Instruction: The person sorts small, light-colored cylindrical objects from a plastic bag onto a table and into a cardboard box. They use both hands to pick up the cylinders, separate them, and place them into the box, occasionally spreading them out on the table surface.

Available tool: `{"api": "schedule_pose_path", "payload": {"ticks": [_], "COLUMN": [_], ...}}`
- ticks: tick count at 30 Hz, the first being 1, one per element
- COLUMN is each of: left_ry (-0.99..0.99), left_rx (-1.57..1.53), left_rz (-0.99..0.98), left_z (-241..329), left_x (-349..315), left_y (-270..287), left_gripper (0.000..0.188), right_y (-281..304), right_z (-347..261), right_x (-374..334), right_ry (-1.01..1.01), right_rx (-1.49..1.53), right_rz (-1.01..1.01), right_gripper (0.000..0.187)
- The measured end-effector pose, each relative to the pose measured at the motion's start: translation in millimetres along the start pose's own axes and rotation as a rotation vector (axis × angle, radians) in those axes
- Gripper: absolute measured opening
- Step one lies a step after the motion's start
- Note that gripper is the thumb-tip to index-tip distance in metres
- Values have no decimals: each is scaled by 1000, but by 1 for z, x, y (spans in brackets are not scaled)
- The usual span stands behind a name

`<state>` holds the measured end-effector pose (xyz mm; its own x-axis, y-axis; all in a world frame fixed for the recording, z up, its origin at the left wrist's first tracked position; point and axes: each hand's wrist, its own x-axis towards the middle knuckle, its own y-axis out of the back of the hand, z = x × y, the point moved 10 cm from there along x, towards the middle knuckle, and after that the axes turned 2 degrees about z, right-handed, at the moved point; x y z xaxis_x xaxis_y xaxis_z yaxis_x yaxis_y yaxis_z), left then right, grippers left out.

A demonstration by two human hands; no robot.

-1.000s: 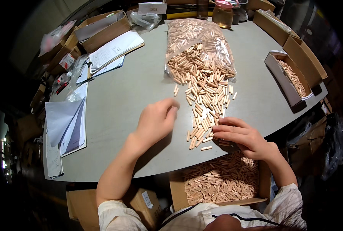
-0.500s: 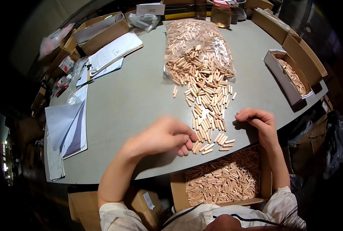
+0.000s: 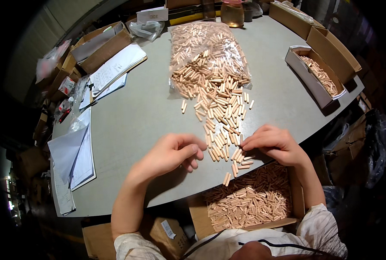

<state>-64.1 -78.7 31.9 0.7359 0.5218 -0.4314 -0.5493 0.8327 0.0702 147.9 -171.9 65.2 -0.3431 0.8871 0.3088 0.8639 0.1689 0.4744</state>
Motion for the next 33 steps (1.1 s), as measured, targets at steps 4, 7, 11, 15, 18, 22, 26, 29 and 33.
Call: {"api": "schedule_pose_path", "payload": {"ticks": [4, 7, 11, 15, 18, 22, 26, 29, 33], "left_ry": [-38, -6, -8, -102, -324, -621, -650, -728, -757], "left_rx": [-74, -60, -72, -158, -244, 496, 1121, 1143, 1138], "left_rz": [-25, -120, -406, -338, 173, 541, 420, 276, 234], "left_z": [1, 1, 3, 18, 23, 30, 29, 29, 25], "left_x": [5, -1, -15, -16, -3, -2, 4, -2, -11], "left_y": [-14, -36, -81, -66, -4, 16, -41, -74, -80], "left_gripper": [31, 43, 43, 35, 32, 55, 86, 93, 98], "right_y": [-19, -25, -26, 4, 25, 9, -22, -32, -6], "right_z": [-14, -12, -28, 18, 44, 4, -15, -15, -16], "right_x": [4, 2, 0, -8, -16, 5, 13, 11, 7], "right_ry": [76, 124, 238, -148, -234, -36, 135, 108, 129], "right_rx": [-40, 47, 325, 605, 473, -63, -457, -567, -298], "right_rz": [-180, -262, -420, -7, 270, 185, 32, 8, 97], "right_gripper": [59, 55, 35, 23, 27, 36, 47, 40, 20]}}
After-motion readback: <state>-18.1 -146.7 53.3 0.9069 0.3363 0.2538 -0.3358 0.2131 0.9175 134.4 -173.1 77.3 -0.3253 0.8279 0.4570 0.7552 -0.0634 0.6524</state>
